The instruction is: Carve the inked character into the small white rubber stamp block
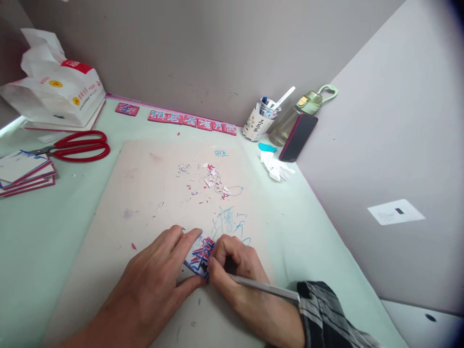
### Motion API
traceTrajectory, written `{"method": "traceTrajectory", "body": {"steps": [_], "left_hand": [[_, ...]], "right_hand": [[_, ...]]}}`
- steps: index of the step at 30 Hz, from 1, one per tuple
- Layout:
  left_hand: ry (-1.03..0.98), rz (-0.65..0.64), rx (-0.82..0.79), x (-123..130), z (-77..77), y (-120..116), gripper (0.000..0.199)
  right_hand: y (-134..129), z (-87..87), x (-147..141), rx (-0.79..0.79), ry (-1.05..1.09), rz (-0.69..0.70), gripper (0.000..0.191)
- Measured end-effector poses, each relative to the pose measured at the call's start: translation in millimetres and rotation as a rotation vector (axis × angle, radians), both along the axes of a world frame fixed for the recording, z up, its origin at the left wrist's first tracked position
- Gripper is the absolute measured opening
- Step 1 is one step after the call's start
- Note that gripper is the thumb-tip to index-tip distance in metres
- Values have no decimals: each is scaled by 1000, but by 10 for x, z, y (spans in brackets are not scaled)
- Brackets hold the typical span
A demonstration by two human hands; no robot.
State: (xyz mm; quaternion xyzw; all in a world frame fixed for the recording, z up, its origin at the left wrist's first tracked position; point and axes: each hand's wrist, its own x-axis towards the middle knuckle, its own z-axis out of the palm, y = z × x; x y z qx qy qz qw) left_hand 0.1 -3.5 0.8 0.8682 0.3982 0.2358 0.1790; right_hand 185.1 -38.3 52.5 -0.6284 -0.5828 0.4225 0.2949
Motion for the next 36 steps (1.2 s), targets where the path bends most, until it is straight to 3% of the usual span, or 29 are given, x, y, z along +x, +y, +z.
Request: {"method": "traceTrajectory", "body": {"steps": [9,13,19,24,36], "left_hand": [[73,-78,-123,-99,59,108,53],[57,-107,-162,-84,57,116,45],[-11,43,-204,-76,57,49,37],[-68,-5,-227,-115,2,22,54],[-142,39,-252,-101,40,54,37]], "right_hand": [[31,8,18,17,17,31,27],[43,-27,34,9,47,9,27],[35,-86,75,11,46,-24,26],[35,-110,81,10,54,-30,26],[4,-1,39,-9,19,-17,27]]}}
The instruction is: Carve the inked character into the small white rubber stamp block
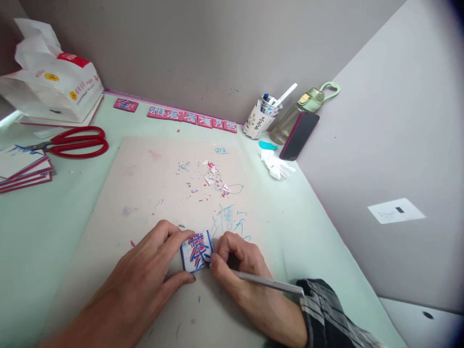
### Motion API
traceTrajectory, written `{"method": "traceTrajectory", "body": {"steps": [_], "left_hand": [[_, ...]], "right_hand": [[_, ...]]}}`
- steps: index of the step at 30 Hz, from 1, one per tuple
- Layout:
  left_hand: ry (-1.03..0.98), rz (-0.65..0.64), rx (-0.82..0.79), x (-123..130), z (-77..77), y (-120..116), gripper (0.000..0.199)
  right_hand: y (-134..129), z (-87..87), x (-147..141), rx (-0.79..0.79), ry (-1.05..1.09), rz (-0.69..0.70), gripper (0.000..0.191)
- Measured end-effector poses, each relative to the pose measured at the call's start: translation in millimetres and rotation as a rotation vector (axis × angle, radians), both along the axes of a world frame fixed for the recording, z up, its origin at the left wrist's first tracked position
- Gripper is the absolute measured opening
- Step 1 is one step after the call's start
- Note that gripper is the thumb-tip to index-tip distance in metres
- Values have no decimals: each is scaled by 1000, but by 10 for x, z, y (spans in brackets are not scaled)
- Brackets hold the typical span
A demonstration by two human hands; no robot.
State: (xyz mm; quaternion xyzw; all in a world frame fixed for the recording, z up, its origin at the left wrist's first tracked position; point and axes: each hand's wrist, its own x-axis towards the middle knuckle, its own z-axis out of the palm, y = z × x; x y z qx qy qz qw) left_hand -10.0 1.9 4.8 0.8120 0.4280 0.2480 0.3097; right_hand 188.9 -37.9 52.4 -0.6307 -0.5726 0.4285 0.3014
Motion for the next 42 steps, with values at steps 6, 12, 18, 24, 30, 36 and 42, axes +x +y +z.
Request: {"method": "traceTrajectory", "body": {"steps": [6,12,18,24,30,36,42], "left_hand": [[-8,-6,-8,-8,-18,-6,36],[-19,0,-9,-23,-29,-21,35],[-1,-13,7,-23,-2,-3,34],[3,-36,25,-30,27,29,33],[14,-31,29,-28,13,19,34],[31,-26,2,-29,17,31,35],[13,-24,-38,0,35,12,35]], "right_hand": [[-12,30,-8,1,-25,20,25],[-26,5,-12,35,-41,40,24],[-53,-25,-9,66,-50,58,23],[-50,-33,-10,85,-57,70,24],[-64,-22,-9,92,-53,82,23],[-41,-14,-4,46,-26,66,25],[17,-71,48,17,80,57,26]]}}
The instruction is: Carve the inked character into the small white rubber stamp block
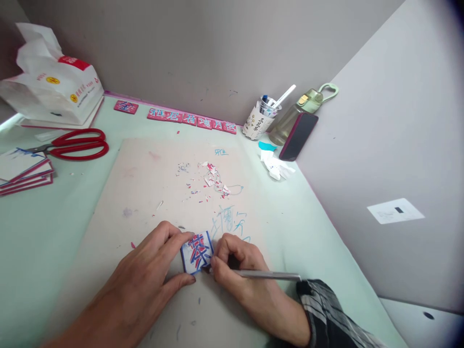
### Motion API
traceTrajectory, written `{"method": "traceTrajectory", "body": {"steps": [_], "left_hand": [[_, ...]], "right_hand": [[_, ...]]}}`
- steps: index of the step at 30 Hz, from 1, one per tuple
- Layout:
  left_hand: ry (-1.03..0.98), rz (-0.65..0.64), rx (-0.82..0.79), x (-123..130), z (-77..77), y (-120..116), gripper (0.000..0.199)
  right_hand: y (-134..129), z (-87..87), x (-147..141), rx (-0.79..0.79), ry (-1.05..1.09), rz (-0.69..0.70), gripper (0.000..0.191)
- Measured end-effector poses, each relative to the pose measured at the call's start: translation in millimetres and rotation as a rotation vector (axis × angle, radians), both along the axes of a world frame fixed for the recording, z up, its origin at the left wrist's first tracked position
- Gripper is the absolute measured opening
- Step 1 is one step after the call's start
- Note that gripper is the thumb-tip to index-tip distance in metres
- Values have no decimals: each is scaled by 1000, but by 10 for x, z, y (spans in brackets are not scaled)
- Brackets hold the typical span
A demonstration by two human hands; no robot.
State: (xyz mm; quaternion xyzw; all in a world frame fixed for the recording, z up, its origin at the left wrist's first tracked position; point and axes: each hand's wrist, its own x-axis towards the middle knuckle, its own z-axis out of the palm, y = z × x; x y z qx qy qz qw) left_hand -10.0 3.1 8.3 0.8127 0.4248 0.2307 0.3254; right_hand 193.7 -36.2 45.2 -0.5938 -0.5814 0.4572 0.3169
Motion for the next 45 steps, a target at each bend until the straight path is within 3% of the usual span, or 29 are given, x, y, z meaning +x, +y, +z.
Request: {"method": "traceTrajectory", "body": {"steps": [4,9,12,15,19,23,35,40,45], "left_hand": [[0,3,-20,-7,-29,-21,35],[22,-16,-75,-43,-74,-41,37],[16,-21,-91,-46,-68,-47,39],[27,-5,-101,-27,-39,-40,37],[30,28,-74,10,2,-26,35],[5,25,-50,27,24,-20,34],[49,18,19,28,-20,-39,39],[43,49,189,47,-44,-68,51],[-82,-50,247,106,7,-68,31]], "right_hand": [[-12,-25,10,124,-87,45,27],[-60,-121,45,754,-402,299,28],[-54,-148,69,873,-501,334,29],[-20,-106,74,806,-454,256,29],[14,-20,93,503,-244,122,28],[20,16,118,299,-136,131,27],[26,-37,100,274,-148,153,26],[20,-51,97,243,-129,130,25],[18,-68,106,284,-116,141,25]]}}
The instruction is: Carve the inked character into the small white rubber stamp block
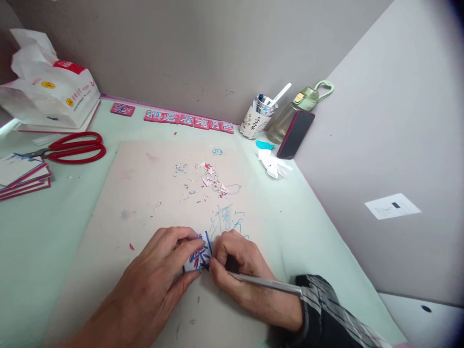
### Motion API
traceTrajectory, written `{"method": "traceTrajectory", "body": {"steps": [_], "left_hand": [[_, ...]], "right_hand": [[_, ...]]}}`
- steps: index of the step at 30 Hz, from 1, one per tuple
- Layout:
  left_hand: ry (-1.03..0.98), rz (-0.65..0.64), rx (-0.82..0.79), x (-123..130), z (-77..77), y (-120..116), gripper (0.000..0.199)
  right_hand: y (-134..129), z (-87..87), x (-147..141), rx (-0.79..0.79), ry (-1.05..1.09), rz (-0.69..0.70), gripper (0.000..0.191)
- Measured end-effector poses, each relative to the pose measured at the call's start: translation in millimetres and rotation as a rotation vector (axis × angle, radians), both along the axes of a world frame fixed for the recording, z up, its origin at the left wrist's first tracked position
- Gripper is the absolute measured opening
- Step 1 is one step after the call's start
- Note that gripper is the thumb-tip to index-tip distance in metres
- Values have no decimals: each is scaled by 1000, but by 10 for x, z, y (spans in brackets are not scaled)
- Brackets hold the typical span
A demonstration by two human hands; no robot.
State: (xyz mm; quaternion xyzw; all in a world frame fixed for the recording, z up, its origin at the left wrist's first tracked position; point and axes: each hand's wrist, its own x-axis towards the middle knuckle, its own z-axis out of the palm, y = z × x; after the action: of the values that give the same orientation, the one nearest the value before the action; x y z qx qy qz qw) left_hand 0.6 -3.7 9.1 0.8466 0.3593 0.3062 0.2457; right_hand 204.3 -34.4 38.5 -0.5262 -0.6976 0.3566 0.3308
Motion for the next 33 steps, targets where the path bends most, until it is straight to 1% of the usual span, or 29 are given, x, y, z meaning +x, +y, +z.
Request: {"method": "traceTrajectory", "body": {"steps": [4,6,8,13,17,21,24,28,30,33], "left_hand": [[-65,-78,54,15,49,34,35],[-67,-112,35,2,63,51,34],[-68,-116,-11,-13,63,57,33],[-60,-91,-60,-6,28,48,26],[-59,-37,-87,-12,53,69,24],[-43,25,-38,-67,80,94,20],[19,86,3,-82,46,76,14],[106,62,4,-48,-28,16,38],[115,47,-4,-31,-45,-1,41],[100,61,-13,-19,-42,-1,38]], "right_hand": [[-6,-11,5,20,6,3,25],[-6,-10,1,7,2,1,25],[-2,-7,-6,0,0,1,25],[15,7,-21,1,-5,-10,25],[22,26,-17,-36,-7,-31,25],[27,49,-6,-80,14,-40,24],[27,54,6,-77,17,-45,24],[26,40,27,-21,-17,-32,24],[30,36,37,0,-34,-24,24],[40,40,50,17,-48,-4,25]]}}
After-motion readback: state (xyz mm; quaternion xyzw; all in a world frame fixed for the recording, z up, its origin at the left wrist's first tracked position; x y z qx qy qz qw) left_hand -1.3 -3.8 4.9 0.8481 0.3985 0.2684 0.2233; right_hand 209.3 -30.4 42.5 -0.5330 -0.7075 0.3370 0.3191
